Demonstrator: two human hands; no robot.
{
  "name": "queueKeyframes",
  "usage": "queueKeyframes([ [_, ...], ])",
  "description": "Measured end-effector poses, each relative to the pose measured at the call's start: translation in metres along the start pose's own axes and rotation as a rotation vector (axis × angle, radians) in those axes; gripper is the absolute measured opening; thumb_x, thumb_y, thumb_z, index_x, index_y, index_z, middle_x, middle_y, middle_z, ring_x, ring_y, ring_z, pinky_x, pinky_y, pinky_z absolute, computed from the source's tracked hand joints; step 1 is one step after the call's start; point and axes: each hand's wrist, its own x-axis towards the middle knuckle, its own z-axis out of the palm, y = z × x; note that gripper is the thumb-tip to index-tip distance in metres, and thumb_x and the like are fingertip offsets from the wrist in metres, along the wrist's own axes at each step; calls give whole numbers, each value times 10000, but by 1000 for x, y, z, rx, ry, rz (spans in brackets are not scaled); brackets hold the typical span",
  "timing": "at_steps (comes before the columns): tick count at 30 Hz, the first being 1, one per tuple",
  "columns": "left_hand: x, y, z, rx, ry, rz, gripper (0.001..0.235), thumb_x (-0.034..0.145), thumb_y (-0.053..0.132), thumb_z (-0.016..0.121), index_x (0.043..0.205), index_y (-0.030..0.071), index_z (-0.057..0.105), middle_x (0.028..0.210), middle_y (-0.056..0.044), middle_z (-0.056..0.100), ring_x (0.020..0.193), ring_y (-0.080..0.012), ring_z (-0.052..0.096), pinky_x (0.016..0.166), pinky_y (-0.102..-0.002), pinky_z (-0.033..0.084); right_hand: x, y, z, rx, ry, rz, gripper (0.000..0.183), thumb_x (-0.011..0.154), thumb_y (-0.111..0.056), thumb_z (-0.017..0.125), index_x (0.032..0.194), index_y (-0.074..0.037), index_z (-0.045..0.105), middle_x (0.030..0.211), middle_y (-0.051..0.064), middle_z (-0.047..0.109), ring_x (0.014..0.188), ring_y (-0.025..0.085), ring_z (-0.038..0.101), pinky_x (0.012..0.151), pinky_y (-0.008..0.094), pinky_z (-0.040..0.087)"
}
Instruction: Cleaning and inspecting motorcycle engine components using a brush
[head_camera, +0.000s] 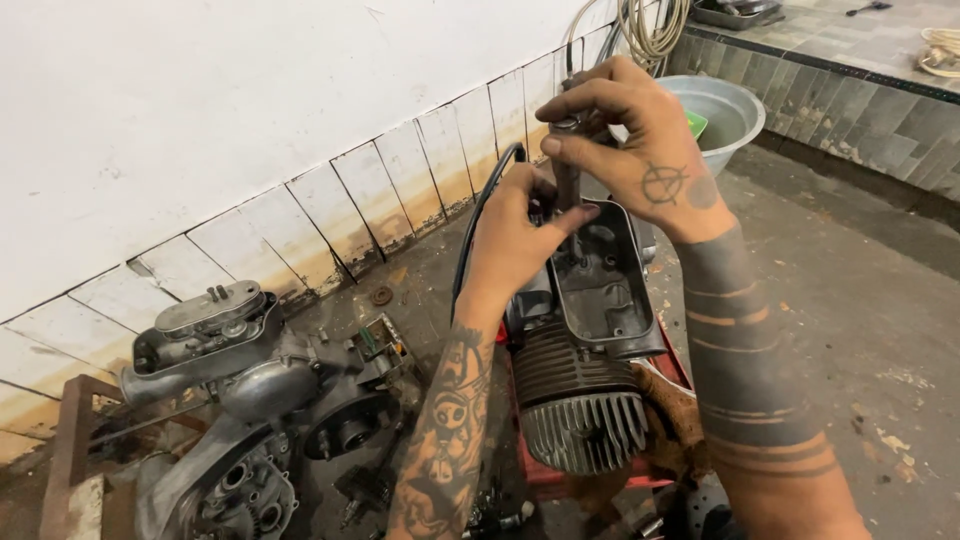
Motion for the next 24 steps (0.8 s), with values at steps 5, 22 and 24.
queueKeyframes([
  [5,1,-6,1,-43,-85,101,343,910,303,638,1183,98,619,1128,-76,739,1052,-248,715,961,-435,531,1,1,-2,138,-16,42,390,952,62,573,1342,48,571,1216,205,678,1105,278,683,1042,395,575],
  [22,2,9,0,-28,9,-32,424,727,446,833,887,111,629,817,-9,670,728,-160,639,679,-302,524,0,-8,0,39,-51,25,261,905,-20,799,1152,12,722,1104,93,594,920,176,617,853,277,529],
  [24,4,2,1,-3,-32,-3,429,774,452,779,1002,115,644,923,-39,718,853,-212,682,777,-355,530,1,-4,-2,45,-54,14,300,923,17,743,1214,26,669,1128,134,643,938,205,654,891,303,565],
])
